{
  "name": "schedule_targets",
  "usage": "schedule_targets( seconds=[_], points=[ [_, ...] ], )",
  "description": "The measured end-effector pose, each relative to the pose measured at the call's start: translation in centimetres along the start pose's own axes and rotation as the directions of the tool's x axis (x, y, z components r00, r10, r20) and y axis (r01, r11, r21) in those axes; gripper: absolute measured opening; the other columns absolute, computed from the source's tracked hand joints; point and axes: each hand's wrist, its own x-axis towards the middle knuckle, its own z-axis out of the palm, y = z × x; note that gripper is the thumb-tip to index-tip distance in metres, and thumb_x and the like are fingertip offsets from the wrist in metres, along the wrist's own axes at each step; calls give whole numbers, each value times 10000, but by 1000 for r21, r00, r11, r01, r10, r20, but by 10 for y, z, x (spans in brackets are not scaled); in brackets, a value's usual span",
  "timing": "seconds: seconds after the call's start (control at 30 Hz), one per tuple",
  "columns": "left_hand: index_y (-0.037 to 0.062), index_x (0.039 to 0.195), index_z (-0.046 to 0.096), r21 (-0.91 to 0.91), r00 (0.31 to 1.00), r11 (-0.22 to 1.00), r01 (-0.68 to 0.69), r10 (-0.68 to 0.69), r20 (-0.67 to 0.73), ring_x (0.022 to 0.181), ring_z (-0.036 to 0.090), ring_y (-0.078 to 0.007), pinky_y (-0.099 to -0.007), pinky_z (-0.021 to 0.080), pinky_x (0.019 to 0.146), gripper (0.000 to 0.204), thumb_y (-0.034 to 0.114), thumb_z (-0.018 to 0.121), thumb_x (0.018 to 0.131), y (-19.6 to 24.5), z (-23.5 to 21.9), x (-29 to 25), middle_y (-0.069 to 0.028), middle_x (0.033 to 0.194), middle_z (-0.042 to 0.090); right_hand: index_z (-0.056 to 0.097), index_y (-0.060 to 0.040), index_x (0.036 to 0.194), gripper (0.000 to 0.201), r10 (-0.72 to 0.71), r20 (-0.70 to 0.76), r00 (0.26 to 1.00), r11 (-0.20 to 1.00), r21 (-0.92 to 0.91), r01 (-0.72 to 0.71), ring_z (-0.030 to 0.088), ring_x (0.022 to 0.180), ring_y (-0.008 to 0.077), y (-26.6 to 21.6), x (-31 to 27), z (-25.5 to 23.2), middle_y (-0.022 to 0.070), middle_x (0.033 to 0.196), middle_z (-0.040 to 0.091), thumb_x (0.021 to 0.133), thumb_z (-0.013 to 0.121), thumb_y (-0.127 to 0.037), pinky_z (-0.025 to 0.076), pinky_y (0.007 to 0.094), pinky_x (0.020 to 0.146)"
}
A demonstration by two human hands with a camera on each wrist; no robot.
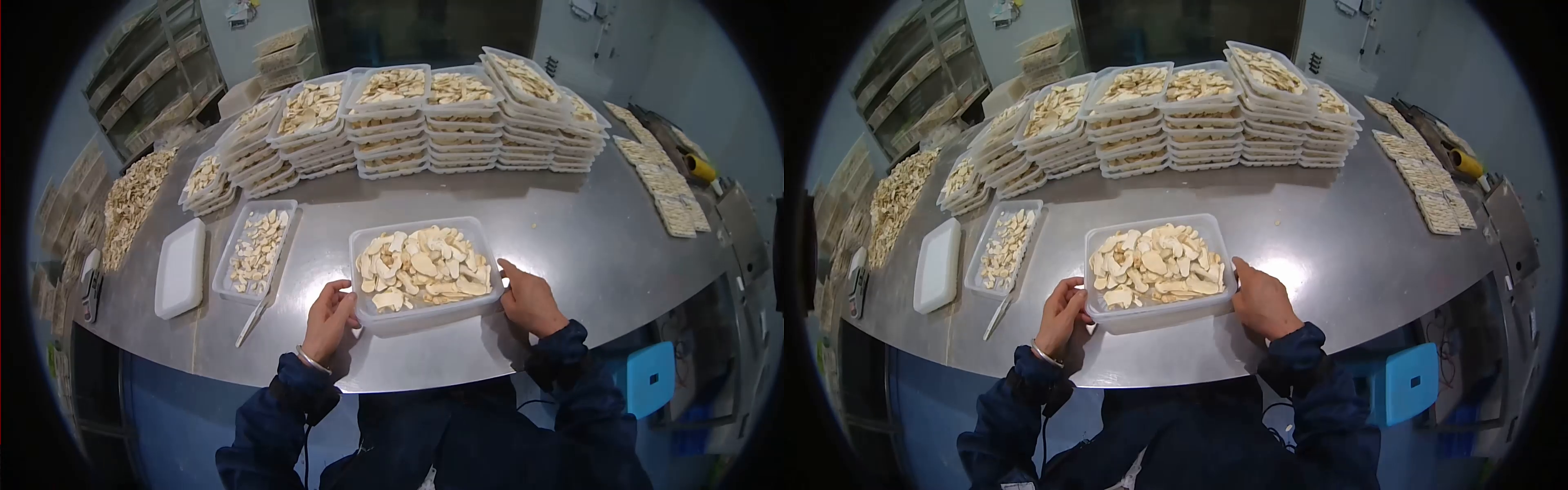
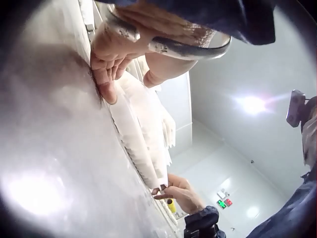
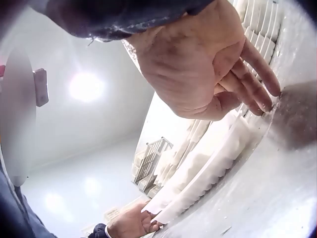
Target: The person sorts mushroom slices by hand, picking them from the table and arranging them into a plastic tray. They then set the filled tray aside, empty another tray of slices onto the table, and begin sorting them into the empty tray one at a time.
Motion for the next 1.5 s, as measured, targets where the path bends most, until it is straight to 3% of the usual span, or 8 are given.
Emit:
schedule_targets(
  seconds=[0.4, 0.53, 0.6, 0.87, 0.93, 1.1, 1.33, 1.5],
  points=[
    [-29, 1229, 470, -53, 999, 998, 31, -30, 16, 667, 545, -76, -197, 480, 569, 353, 152, 565, 941, 1, 0, 4, -55, 881, 564, 512, 15, 1247, 485, -24, -35, 999, 998, 55, 26, 634, 863, 396, 2, 0, -1, 226, 971, 660, 766, 488, -40, 502, 451, 788],
    [-2, 1228, 492, 46, 999, 998, -31, 30, 21, 694, 552, -64, -202, 496, 557, 361, 139, 609, 917, 12, 1, 4, -33, 900, 561, 505, -4, 1273, 479, -48, -26, 998, 997, 52, 50, 652, 787, 365, 17, 5, 3, 204, 979, 672, 799, 494, -68, 514, 430, 742],
    [-2, 1198, 513, 57, 998, 997, 46, -49, 46, 694, 545, -54, -198, 495, 562, 332, 142, 612, 915, 17, 0, 7, -31, 942, 578, 504, -2, 1271, 448, -80, -15, 997, 990, 115, 81, 655, 775, 362, 18, 7, -3, 196, 1016, 674, 828, 476, -63, 516, 412, 735],
    [1, 978, 652, 283, 999, 958, 40, -47, 18, 678, 559, -45, -190, 433, 590, 215, 192, 675, 882, 28, -15, 27, -12, 759, 629, 506, 46, 1262, 417, -60, 143, 988, 964, 266, 20, 674, 788, 235, 27, 19, -16, 190, 993, 685, 864, 457, -67, 523, 326, 749],
    [7, 927, 666, 213, 998, 977, 24, -36, 54, 663, 538, -38, -186, 421, 590, 187, 187, 679, 881, 32, -15, 29, -2, 746, 621, 512, 57, 1250, 398, -66, 141, 988, 978, 208, 36, 662, 756, 214, 26, 25, -15, 179, 970, 685, 879, 466, -79, 518, 313, 729],
    [17, 858, 654, 151, 995, 985, 81, -87, 39, 628, 523, -46, -182, 413, 584, 151, 164, 686, 871, 42, -6, 27, 8, 727, 604, 540, 40, 1242, 371, 16, 273, 962, 917, 380, -123, 597, 701, 137, 30, 40, -10, 73, 839, 645, 903, 482, -99, 500, 278, 660],
    [20, 881, 652, -24, 997, 997, 68, -69, -45, 648, 565, -50, -182, 465, 606, 116, 136, 642, 878, 48, -15, 25, -1, 778, 631, 589, 28, 1173, 327, 63, 377, 924, 773, 567, -284, 597, 642, 112, 32, 47, -11, 40, 765, 623, 895, 500, -120, 489, 257, 607],
    [12, 924, 636, -191, 980, 975, -111, 76, -181, 635, 544, -53, -180, 451, 595, 92, 95, 612, 889, 51, -64, 46, -1, 775, 607, 603, 6, 970, 192, 129, 341, 931, 827, 482, -291, 569, 603, 97, 18, 61, -2, 24, 706, 592, 875, 549, -152, 448, 244, 552]
  ],
)
